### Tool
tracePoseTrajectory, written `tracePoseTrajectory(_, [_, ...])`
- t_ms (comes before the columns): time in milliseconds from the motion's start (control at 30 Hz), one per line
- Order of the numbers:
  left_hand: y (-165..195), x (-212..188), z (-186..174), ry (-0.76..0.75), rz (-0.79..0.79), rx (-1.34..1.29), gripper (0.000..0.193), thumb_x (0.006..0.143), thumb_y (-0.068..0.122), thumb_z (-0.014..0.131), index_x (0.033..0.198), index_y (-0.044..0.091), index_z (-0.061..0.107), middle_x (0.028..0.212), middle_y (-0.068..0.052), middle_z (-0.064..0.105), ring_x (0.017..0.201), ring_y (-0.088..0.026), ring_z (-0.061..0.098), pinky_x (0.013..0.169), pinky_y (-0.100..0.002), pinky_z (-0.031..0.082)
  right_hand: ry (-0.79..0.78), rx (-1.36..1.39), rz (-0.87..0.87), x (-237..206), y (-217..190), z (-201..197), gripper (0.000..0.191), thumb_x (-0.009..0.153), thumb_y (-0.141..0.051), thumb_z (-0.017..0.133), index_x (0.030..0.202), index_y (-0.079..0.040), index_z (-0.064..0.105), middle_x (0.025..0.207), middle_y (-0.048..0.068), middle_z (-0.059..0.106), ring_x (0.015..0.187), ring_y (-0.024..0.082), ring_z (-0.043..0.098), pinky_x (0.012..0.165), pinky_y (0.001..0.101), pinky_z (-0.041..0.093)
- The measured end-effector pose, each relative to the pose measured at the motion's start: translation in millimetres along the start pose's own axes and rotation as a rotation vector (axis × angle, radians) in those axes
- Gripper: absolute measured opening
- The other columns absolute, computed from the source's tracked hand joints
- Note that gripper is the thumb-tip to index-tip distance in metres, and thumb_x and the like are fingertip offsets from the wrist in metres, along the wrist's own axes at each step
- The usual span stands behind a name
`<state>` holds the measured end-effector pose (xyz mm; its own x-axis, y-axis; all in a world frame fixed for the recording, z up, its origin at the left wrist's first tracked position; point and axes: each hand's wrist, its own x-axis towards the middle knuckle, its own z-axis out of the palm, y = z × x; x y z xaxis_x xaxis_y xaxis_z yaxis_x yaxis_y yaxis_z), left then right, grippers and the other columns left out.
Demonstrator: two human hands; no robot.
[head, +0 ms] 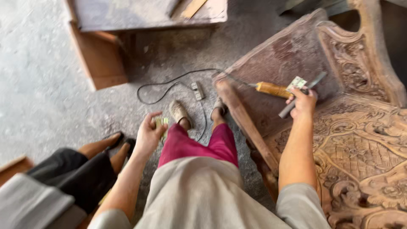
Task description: The person unwraps a paper package of brass hinges on a workbench, opens and handles the hinge pairs, then carries them across the workshop to a wooden door panel. They hold a hinge against the panel edge and mark its screw-hole positions with a pencil.
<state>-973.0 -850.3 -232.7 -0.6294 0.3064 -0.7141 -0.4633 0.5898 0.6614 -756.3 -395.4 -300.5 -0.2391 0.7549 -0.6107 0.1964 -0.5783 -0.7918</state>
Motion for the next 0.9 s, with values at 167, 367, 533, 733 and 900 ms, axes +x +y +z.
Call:
tracePoseTrajectory(167, [-4,29,68,-0.139,-0.145,0.055,0.024,0.091,0.010,0.073,0.111,0.000,0.064,0.081,-0.002,0.069,0.071,-0.008,0.063,0.065,-0.025,0.054,0.085,-0.296,0.173,111,15,10,0.026,0.090,0.002,0.075,0.112,-0.003,0.063,0.094,0.010,0.075,0.061,0.013,0.064,0.047,0.0273,0.049])
tracePoseTrajectory(367, [-38,31,90,-0.107,-0.337,0.169,0.015,0.092,0.013,0.072,0.096,0.000,0.067,0.078,-0.003,0.069,0.070,-0.008,0.060,0.066,-0.026,0.052,0.049,-0.414,0.170,209,48,23,0.032,0.086,0.003,0.078,0.112,-0.005,0.062,0.086,0.010,0.073,0.055,0.011,0.060,0.043,0.0265,0.047])
tracePoseTrajectory(533, [-52,32,99,-0.077,-0.395,0.142,0.014,0.092,0.013,0.073,0.095,0.002,0.066,0.078,-0.001,0.066,0.069,-0.007,0.054,0.062,-0.024,0.046,0.022,-0.497,0.174,241,63,31,0.034,0.083,0.005,0.081,0.109,-0.005,0.061,0.081,0.007,0.072,0.052,0.009,0.059,0.041,0.0274,0.044])
tracePoseTrajectory(733, [-38,47,112,-0.092,-0.402,0.173,0.014,0.092,0.015,0.074,0.092,0.003,0.067,0.075,0.001,0.065,0.066,-0.006,0.051,0.059,-0.024,0.043,0.080,-0.568,0.167,248,63,33,0.029,0.081,0.003,0.082,0.103,-0.005,0.065,0.079,0.007,0.073,0.053,0.010,0.061,0.041,0.0274,0.044])
tracePoseTrajectory(900, [-14,59,110,-0.069,-0.330,0.225,0.016,0.089,0.017,0.077,0.088,0.003,0.070,0.073,0.000,0.065,0.065,-0.007,0.052,0.059,-0.026,0.044,0.121,-0.590,0.077,232,40,36,0.026,0.085,-0.005,0.084,0.104,-0.010,0.067,0.072,0.004,0.064,0.050,0.009,0.055,0.040,0.0268,0.040])
